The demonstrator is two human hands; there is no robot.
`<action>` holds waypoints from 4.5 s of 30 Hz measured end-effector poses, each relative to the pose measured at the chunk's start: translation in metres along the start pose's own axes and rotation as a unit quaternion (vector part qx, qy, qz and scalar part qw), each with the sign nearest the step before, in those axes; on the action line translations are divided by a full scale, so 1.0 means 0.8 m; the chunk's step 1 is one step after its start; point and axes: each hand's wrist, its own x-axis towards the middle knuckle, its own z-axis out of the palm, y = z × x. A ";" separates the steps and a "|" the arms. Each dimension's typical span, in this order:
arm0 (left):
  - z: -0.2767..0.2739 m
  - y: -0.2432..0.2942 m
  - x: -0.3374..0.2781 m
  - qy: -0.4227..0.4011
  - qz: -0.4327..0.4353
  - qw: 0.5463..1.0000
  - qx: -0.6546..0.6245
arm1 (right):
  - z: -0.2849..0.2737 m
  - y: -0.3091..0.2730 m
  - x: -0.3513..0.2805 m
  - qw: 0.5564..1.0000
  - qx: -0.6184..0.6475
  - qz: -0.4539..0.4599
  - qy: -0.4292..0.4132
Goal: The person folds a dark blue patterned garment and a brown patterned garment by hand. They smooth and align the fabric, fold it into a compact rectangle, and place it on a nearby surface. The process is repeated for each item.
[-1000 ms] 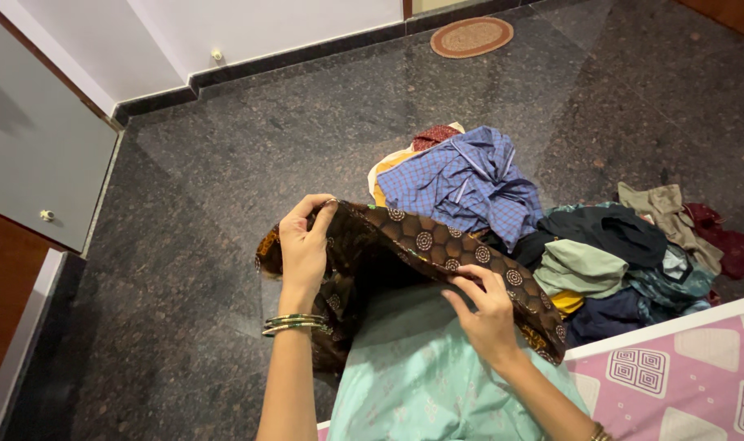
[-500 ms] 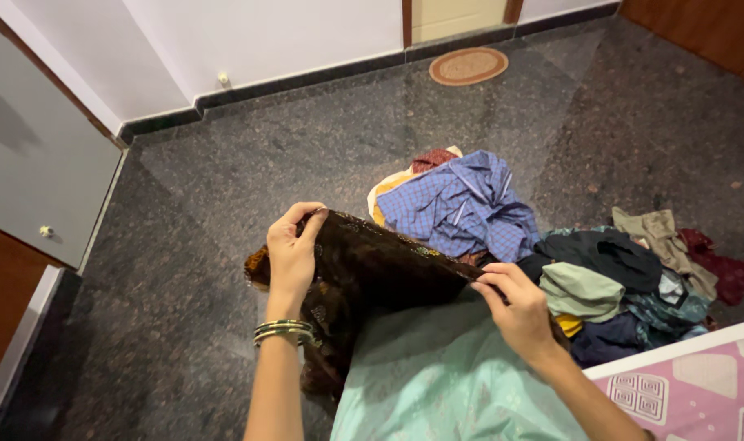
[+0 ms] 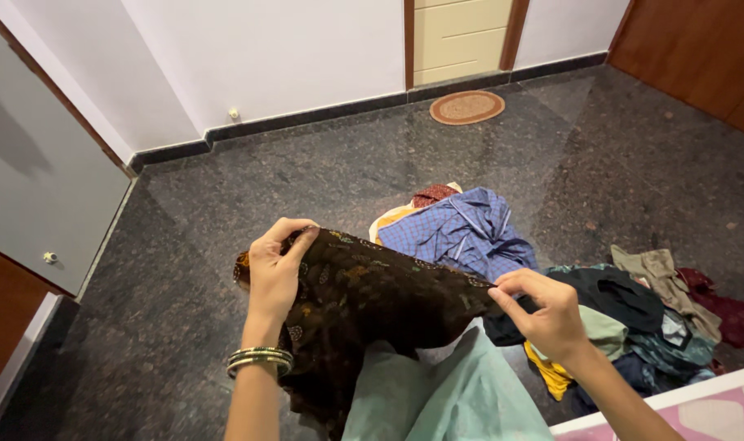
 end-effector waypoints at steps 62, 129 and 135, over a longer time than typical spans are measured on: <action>0.015 0.026 0.015 -0.055 -0.035 0.995 -0.070 | 0.015 -0.012 0.103 0.992 -0.017 0.124 -0.010; 0.271 -0.183 0.042 0.100 -0.475 0.762 -0.429 | 0.132 0.027 -0.018 0.722 0.515 0.401 0.229; 0.248 -0.135 -0.022 0.030 -0.458 0.689 -0.560 | 0.162 0.009 -0.041 0.648 0.593 0.413 0.240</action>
